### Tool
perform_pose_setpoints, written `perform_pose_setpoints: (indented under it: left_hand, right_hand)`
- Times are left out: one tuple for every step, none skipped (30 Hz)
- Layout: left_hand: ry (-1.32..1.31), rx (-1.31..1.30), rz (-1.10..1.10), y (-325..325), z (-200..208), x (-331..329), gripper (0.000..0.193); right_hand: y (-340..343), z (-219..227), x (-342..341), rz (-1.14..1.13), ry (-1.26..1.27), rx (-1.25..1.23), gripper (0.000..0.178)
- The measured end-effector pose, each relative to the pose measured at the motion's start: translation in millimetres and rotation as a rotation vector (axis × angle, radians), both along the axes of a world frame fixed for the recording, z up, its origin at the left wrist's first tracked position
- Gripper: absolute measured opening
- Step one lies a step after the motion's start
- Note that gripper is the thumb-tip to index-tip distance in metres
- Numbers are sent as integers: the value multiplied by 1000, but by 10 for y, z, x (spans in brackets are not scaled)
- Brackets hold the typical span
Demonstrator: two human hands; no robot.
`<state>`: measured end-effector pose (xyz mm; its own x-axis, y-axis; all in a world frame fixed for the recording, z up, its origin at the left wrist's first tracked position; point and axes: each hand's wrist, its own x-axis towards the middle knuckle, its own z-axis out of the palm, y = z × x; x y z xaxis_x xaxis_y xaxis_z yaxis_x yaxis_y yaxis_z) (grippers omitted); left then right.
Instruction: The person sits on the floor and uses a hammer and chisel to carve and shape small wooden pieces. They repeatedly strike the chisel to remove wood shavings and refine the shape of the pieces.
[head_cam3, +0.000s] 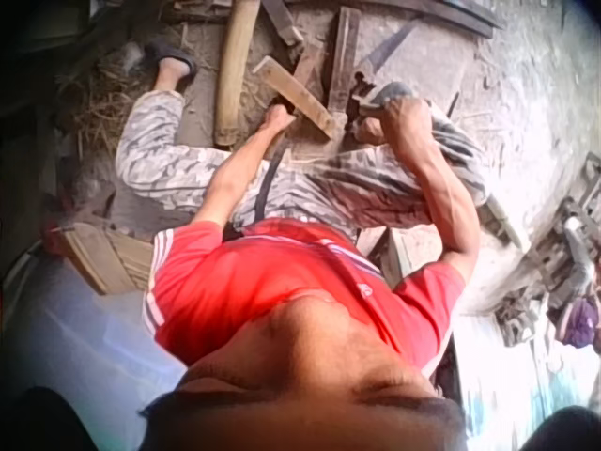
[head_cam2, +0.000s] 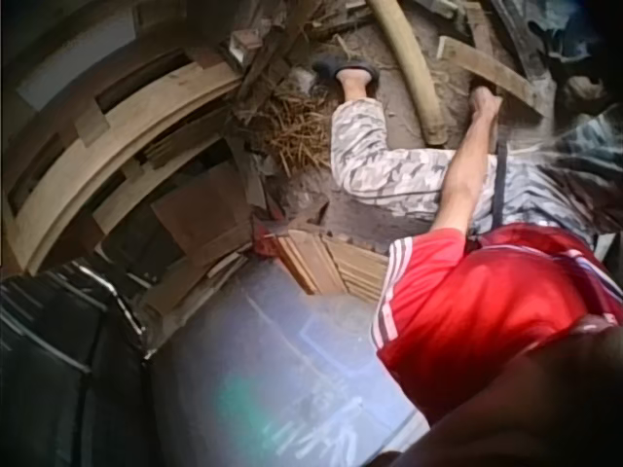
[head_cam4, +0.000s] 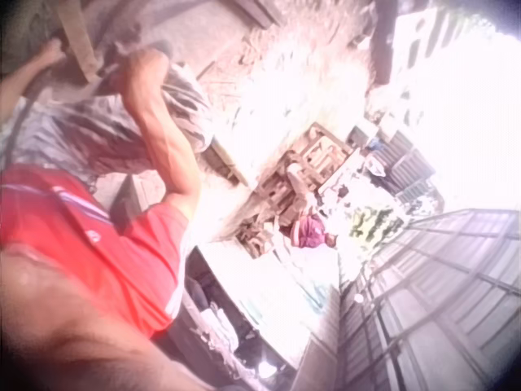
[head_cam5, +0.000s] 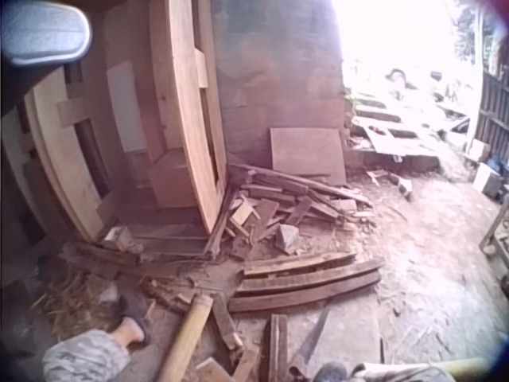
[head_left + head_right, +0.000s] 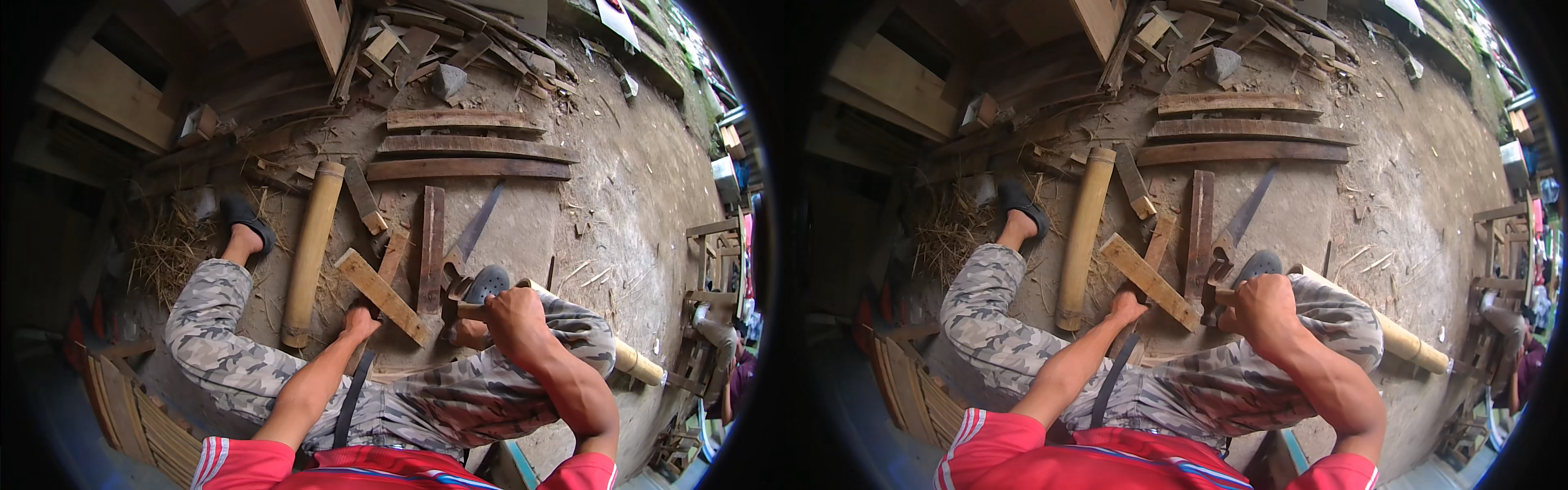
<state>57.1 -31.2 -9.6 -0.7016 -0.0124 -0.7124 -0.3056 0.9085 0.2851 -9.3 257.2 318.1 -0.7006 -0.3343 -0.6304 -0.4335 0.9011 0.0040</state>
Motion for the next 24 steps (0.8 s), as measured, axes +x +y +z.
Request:
perform_pose_setpoints:
  left_hand:
    - [-46,2,53,34,41,-41,83]
    - [-92,4,105,63,61,-66,76]
    - [-63,-5,125,41,-42,-46,62]
    - [-32,-21,156,-68,-184,2,49]
    - [0,-35,179,-144,-243,-4,40]
    - [-45,33,126,-226,-308,-44,45]
    - [-92,103,71,-277,-311,-121,51]
    - [-133,159,31,-298,-314,-175,51]
    - [-179,186,7,-300,-320,-226,51]
    - [-222,204,-12,-284,-316,-278,51]
    - [-258,214,-24,-268,-309,-326,51]
    - [-290,221,-38,-258,-300,-371,51]
    - [-315,224,-43,-263,-304,-397,52]
    - [-339,228,-52,-280,-305,-420,52]
    - [-363,233,-62,-295,-309,-459,52]
    - [-383,241,-71,-323,-333,-491,52]
    - [-407,245,-79,-347,-356,-519,52]
    - [-430,253,-83,-375,-374,-531,53]
    - [-453,259,-89,-390,-400,-553,53]
    - [-475,261,-95,-404,-425,-567,53]
    - [-495,262,-100,-437,-447,-593,53]
    - [-513,264,-116,-425,-430,-636,53]
    - [-525,259,-130,-414,-417,-696,54]
    - [-531,254,-150,-390,-408,-759,54]
  right_hand:
    - [9,-14,-3,6,-6,8,13]
    - [16,-52,-5,12,-21,33,16]
    - [22,-107,-7,17,-36,57,20]
    - [5,-136,-22,33,-50,74,25]
    - [4,-142,-22,36,-40,60,25]
    - [2,-146,-19,39,-30,46,25]
    - [5,-149,-16,41,-23,34,25]
    - [-1,-136,-20,36,-26,36,24]
    - [-14,-111,-26,31,-29,37,24]
    - [-18,-94,-28,25,-32,40,23]
    - [-15,-111,-22,25,-17,34,23]
    - [-11,-147,-8,26,-2,28,22]
    - [-6,-180,0,27,14,21,22]
    - [-5,-197,1,20,17,25,22]
    - [-10,-211,1,13,20,29,21]
    - [-20,-217,1,6,23,33,21]
    - [-27,-213,-2,-1,2,32,19]
    - [-35,-203,-5,-9,-19,29,18]
    - [-37,-196,-9,-18,-41,29,18]
    - [-44,-180,-8,0,-23,15,19]
    - [-52,-160,-4,18,-5,0,20]
    - [-44,-153,16,30,11,-11,21]
    - [-7,-214,46,28,10,13,21]
    - [50,-326,82,25,8,38,21]
